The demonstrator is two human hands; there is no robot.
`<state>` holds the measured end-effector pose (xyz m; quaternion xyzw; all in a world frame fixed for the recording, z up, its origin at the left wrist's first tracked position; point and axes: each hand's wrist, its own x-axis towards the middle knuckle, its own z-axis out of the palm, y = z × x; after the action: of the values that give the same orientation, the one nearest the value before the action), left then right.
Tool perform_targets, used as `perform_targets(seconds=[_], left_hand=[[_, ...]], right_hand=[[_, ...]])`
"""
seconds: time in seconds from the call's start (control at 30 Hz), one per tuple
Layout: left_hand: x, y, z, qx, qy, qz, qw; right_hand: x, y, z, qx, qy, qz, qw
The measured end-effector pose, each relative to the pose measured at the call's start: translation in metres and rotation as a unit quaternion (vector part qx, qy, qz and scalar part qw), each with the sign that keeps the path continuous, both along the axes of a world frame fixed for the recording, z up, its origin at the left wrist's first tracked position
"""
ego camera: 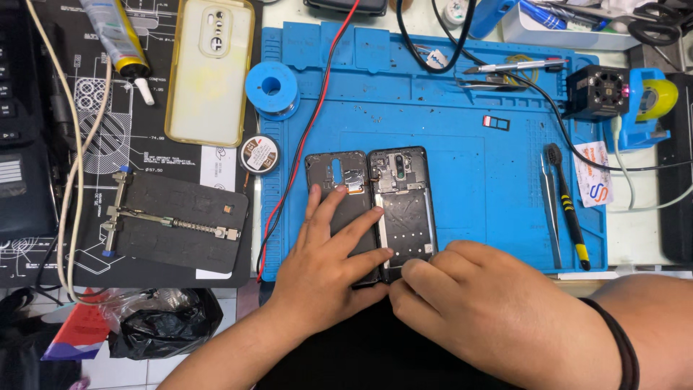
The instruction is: The person uses a screwdriver to remove screws from the back of a disassembled smartphone. They place the screws on the workbench and continue removing additional screws from different locations on the device.
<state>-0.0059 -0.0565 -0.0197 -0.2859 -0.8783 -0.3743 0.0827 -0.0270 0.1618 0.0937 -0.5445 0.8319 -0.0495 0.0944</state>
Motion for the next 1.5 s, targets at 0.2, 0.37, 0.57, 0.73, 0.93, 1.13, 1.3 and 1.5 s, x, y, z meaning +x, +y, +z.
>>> perform_targets(seconds=[0.2,0.37,0.57,0.73,0.93,1.13,1.3,1.5], left_hand=[[-0.002,0.001,-0.003,0.007,0.01,0.014,1.0],[-0.003,0.002,-0.004,0.005,0.012,0.019,1.0],[-0.002,0.003,-0.004,0.001,0.022,0.038,0.999],[0.0,0.005,-0.004,-0.008,0.008,0.044,0.999],[0.001,0.007,-0.004,-0.012,0.012,0.053,0.998],[0.002,0.007,-0.006,-0.016,0.019,0.048,0.999],[0.001,0.006,-0.007,-0.015,0.013,0.033,0.999],[-0.001,0.008,-0.007,-0.013,0.024,0.043,0.999]], right_hand=[[0.0,0.006,-0.001,0.062,-0.018,-0.028,0.998],[-0.004,0.008,-0.002,0.016,-0.026,-0.037,0.999],[-0.006,0.001,0.0,0.019,-0.01,-0.028,0.999],[-0.01,-0.005,0.005,0.03,0.006,-0.035,0.999],[-0.013,-0.007,0.01,-0.048,0.006,-0.017,0.999],[-0.011,-0.006,0.003,-0.028,0.022,-0.022,0.999],[-0.003,-0.009,0.0,0.099,0.085,-0.02,0.991],[0.004,-0.011,0.001,0.121,0.118,-0.002,0.986]])
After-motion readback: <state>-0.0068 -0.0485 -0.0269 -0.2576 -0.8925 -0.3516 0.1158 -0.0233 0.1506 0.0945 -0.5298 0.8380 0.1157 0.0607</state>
